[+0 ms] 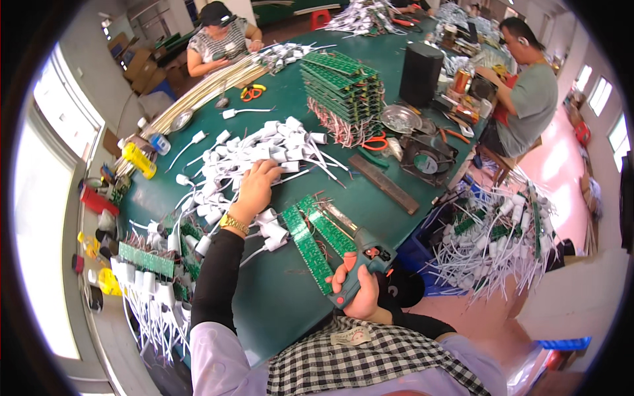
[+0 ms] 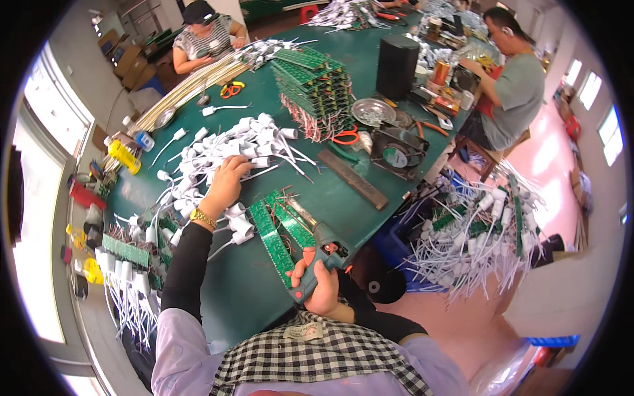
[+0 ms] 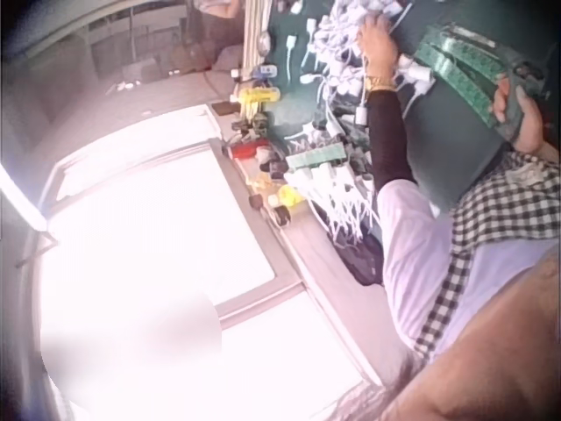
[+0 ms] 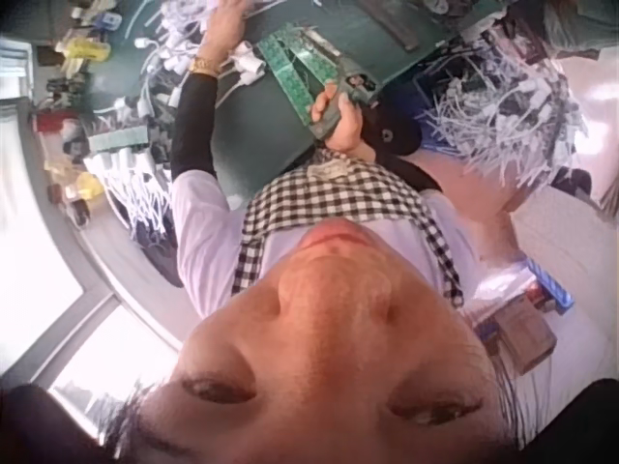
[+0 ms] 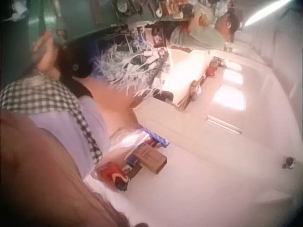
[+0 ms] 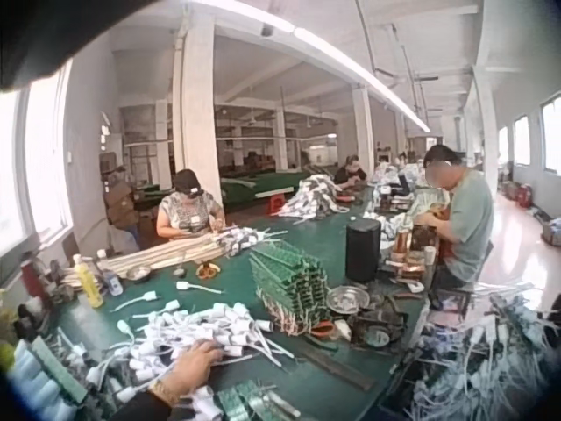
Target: The person assembles electronic components, wires, and connectors onto green circuit boards using a soldering iron.
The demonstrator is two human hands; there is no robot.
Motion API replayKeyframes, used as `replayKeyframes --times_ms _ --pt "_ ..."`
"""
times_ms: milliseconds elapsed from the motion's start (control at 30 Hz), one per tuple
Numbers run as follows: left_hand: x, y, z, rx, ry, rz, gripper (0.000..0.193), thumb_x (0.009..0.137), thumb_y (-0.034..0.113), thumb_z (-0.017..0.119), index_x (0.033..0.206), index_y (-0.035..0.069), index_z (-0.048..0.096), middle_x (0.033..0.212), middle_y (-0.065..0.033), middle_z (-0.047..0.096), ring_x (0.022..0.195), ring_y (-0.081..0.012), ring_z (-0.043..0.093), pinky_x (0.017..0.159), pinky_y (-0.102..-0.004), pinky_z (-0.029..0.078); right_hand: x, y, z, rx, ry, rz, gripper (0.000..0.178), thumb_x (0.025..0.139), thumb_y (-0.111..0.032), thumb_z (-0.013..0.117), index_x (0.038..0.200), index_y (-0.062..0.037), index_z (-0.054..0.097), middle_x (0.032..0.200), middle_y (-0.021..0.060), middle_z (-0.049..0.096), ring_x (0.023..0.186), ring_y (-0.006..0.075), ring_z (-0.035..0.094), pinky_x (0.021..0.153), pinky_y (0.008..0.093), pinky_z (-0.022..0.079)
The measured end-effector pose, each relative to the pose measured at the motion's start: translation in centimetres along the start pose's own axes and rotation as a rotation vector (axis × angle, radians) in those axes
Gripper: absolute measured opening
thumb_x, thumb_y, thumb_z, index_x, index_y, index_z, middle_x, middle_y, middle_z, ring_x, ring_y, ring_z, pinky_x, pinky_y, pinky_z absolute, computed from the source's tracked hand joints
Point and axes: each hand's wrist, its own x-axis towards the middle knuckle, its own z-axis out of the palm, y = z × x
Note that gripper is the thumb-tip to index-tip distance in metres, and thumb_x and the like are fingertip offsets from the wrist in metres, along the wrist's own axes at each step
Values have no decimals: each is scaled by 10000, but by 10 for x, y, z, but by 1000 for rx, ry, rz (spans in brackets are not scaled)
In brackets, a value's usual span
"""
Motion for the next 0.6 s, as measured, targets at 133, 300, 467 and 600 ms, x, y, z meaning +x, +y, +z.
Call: replayKeyframes --times_ms 133,300,467,600 --pt "-1 -9 -2 -180 163 4 443 700 -101 559 1105 78 553 1124 -117 539 1094 -324 500 902 -393 413 1 4 -7 78 -49 28 352 943 -332 466 1204 -96 452 804 89 532 668 184 549 966 463 396" --pt "-4 32 -81 -162 577 190 427 763 -118 528 1175 -29 456 1067 -205 529 967 -368 521 859 -406 426 2 5 -12 74 -55 20 354 932 -333 493 1206 -111 454 807 88 538 666 184 557 1015 484 360" --pt "-50 102 -124 -401 321 172 459 680 -55 626 1110 -62 467 956 -195 574 680 -293 578 633 -376 477 1 2 -9 -9 -83 -28 416 922 -350 493 1231 -83 412 793 92 536 646 184 559 1012 482 362" --pt "-76 129 -113 -400 -129 57 232 735 87 670 938 71 559 723 -82 523 594 -288 537 567 -380 429 1 5 -10 -40 -48 -34 437 919 -335 483 1242 -53 393 789 110 526 638 195 558 1007 473 368"
